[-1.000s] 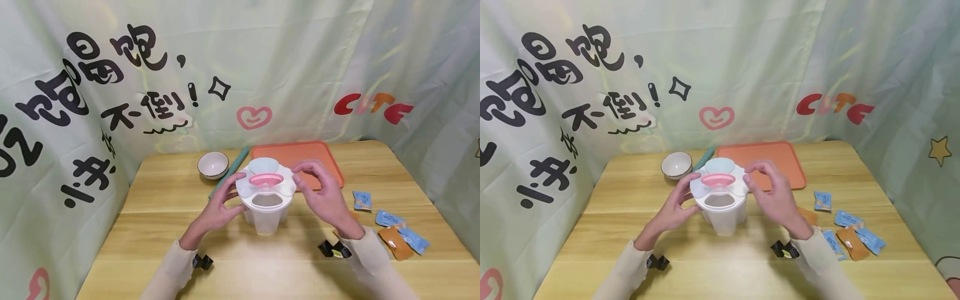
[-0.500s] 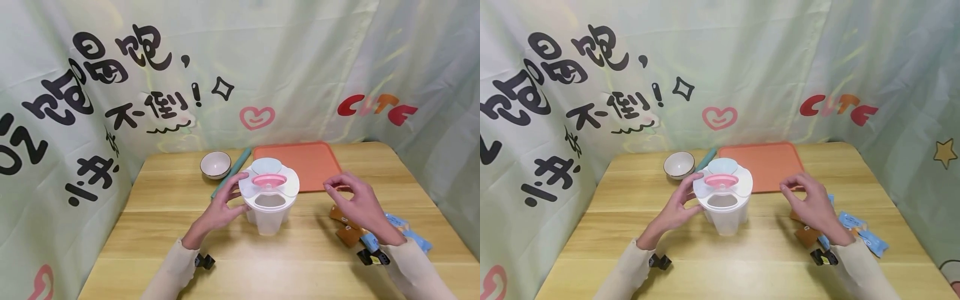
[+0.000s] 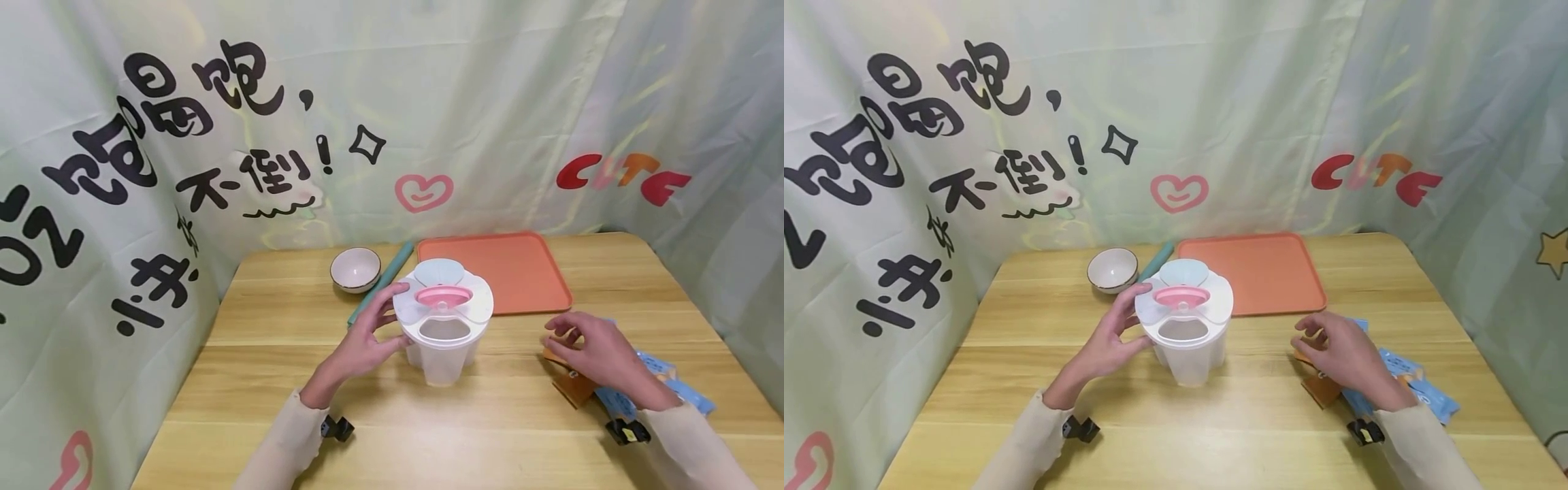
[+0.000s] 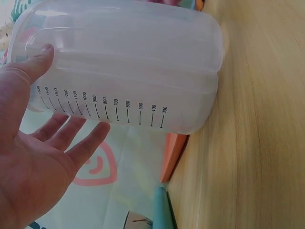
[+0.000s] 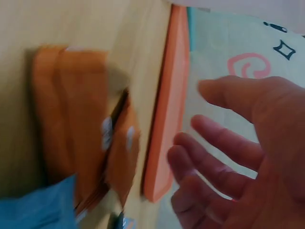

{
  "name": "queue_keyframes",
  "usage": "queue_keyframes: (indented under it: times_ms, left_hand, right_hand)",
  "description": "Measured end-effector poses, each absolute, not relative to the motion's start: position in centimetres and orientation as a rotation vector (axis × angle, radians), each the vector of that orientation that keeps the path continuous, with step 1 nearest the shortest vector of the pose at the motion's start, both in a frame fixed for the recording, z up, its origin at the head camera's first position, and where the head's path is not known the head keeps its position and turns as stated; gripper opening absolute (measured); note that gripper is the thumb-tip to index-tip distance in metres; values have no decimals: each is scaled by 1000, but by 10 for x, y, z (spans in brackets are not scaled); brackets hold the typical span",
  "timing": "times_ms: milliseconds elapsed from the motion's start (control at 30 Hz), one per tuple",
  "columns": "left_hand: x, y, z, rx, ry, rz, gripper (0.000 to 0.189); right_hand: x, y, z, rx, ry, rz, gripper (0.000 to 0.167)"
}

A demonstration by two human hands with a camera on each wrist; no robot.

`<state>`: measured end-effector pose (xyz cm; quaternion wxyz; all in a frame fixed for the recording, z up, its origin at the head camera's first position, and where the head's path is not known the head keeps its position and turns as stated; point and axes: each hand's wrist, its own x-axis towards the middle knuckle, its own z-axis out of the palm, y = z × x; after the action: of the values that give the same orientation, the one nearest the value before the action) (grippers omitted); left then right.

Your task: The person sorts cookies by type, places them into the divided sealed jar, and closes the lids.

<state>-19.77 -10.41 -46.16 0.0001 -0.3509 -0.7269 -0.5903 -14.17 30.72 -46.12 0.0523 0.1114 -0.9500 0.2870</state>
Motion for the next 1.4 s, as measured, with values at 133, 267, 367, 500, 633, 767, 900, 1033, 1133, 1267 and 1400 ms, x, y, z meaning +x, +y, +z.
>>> queue_keyframes:
  times_ms: [133, 267, 367, 500, 633, 767, 900, 1033, 1133, 1267, 1400]
  left_hand:
    - [-198, -105, -459, -1097, -2291, -1850, 82]
    - [-197, -105, -459, -1101, -2286, -1851, 82]
    - [-197, -105, -460, -1108, -2278, -1849, 81]
    - [-198, -104, -462, -1114, -2277, -1852, 81]
    - [-198, -102, -463, -1107, -2284, -1859, 82]
    - [-197, -103, -463, -1106, -2282, -1859, 82]
    - [-195, -104, -464, -1108, -2282, -1845, 81]
    - [-194, -105, -464, -1098, -2294, -1852, 81]
    - [-193, -105, -464, -1090, -2298, -1861, 81]
    - [-195, -105, -464, -1107, -2289, -1846, 81]
    - [-197, -105, -463, -1124, -2277, -1820, 80]
  right_hand:
    - [-143, 315, -465, 338, -3045, 798, 31]
    - [-142, 319, -470, 306, -3118, 719, 37]
    - [-142, 322, -473, 264, -3140, 667, 39]
    - [-143, 324, -475, 232, -3132, 614, 35]
    - [-143, 326, -477, 206, -3116, 601, 31]
    - [-142, 325, -477, 201, -3077, 605, 21]
    - [-139, 320, -475, 187, -3001, 580, 14]
    - [-135, 314, -468, 189, -2850, 546, 14]
    - [-133, 309, -459, 194, -2733, 573, 16]
    - [-131, 303, -442, 168, -2633, 717, 17]
    - [-130, 296, -426, 191, -2518, 874, 19]
